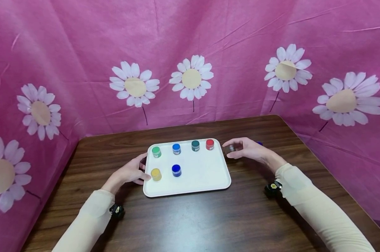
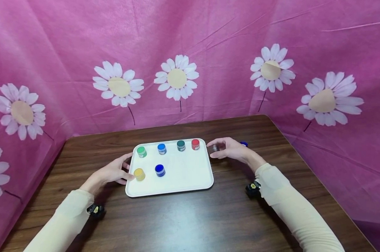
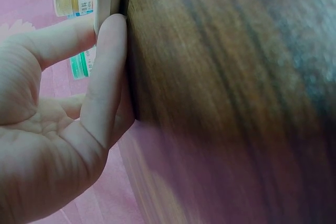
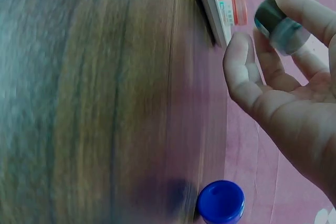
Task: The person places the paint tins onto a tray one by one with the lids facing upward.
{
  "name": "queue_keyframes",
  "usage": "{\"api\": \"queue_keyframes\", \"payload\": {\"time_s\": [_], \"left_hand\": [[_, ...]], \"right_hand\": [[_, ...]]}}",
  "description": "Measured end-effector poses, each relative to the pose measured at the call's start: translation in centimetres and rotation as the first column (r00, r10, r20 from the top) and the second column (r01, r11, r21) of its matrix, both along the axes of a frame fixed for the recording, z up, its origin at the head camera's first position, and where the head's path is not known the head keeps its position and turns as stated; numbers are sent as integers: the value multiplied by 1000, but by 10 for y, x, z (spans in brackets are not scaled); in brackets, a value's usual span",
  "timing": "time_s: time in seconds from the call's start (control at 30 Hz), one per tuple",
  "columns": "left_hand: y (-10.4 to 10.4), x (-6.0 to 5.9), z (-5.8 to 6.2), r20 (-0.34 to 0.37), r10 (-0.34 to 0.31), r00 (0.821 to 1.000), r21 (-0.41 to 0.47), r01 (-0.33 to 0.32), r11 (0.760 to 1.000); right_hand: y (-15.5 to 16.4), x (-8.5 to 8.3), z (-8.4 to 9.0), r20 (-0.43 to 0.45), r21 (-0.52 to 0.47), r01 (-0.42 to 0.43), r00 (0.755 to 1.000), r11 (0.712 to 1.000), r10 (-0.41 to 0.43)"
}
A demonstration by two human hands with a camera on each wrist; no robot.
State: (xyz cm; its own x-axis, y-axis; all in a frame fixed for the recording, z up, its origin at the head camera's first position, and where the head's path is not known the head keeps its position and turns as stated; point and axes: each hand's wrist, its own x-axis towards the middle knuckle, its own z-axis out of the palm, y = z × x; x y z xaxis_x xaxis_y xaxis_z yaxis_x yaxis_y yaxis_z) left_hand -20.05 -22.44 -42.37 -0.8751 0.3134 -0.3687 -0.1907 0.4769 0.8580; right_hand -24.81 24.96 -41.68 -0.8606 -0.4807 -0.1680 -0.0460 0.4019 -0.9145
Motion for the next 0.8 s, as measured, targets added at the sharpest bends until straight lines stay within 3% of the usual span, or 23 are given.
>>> {"api": "queue_keyframes", "payload": {"time_s": [0.23,0.8], "left_hand": [[0,0,-3,-1,3,1000,-2,-3,1000],[-2,-1,-2,10,-9,1000,5,9,1000]], "right_hand": [[-6,0,-1,27,-31,-48,998,998,48],[-18,0,5,72,-74,-39,996,997,44]]}}
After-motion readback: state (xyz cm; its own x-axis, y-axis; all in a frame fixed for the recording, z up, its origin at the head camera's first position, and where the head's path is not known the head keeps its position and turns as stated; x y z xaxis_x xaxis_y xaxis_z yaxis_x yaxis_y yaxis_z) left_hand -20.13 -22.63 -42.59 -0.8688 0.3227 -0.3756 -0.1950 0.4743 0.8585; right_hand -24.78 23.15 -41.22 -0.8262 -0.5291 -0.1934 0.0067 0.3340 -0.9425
